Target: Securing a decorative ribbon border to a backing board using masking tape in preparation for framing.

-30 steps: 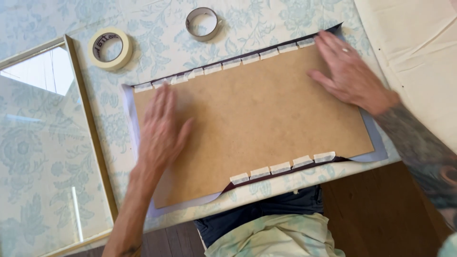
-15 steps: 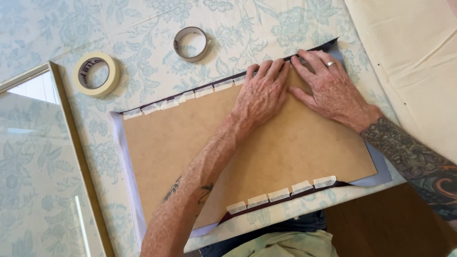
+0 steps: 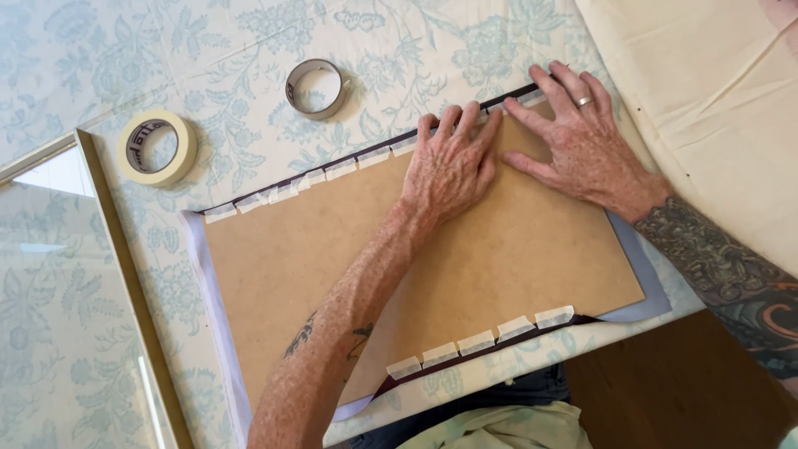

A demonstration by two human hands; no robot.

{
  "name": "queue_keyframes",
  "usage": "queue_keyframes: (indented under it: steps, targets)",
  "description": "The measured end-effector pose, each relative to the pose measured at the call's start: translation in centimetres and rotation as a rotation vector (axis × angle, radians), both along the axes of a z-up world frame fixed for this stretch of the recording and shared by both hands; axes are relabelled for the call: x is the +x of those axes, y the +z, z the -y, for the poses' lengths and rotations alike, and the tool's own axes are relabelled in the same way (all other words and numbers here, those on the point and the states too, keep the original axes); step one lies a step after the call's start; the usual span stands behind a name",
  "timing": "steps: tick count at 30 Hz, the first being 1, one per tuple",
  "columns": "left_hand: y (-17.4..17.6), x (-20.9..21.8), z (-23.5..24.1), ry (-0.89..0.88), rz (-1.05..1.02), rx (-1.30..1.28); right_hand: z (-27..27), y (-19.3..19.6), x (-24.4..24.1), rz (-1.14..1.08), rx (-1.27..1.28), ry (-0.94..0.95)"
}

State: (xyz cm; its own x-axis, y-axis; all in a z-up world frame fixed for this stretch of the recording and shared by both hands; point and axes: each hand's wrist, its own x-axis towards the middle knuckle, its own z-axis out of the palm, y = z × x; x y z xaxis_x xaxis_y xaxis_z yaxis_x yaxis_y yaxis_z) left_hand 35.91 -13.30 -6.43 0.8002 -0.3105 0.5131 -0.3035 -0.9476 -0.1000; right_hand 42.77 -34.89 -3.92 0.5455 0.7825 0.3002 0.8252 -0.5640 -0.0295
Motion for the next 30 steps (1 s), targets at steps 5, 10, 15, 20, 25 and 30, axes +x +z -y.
queue_keyframes:
  steps: [5,10,15,20,25,30]
  targets:
    - [0.2,0.1,0.0,0.0,0.05,-0.019,-0.6,1.7,-0.3,0.113,0.116,0.02]
    - [-0.9,0.3,0.3,0.053,-0.032,0.102,0.0,1.7,-0.5,0.264,-0.062,-0.008]
    - [-0.5,0.6,0.4,0.042,0.027,0.031,0.2,1.0,0.9,0.113,-0.071,-0.006]
    - [-0.5,0.3,0.4,0.042,0.024,-0.002,0.0,1.6,0.2,0.09,-0.04,0.014]
    - [-0.9,0.4,0.7,0.101,0.033,0.12,-0.1,2.1,-0.4,0.211,-0.092,0.017]
    - [-0.8,-0.1,0.6,0.073,0.041,0.092,0.0,1.4,-0.6,0.055,-0.073,0.02]
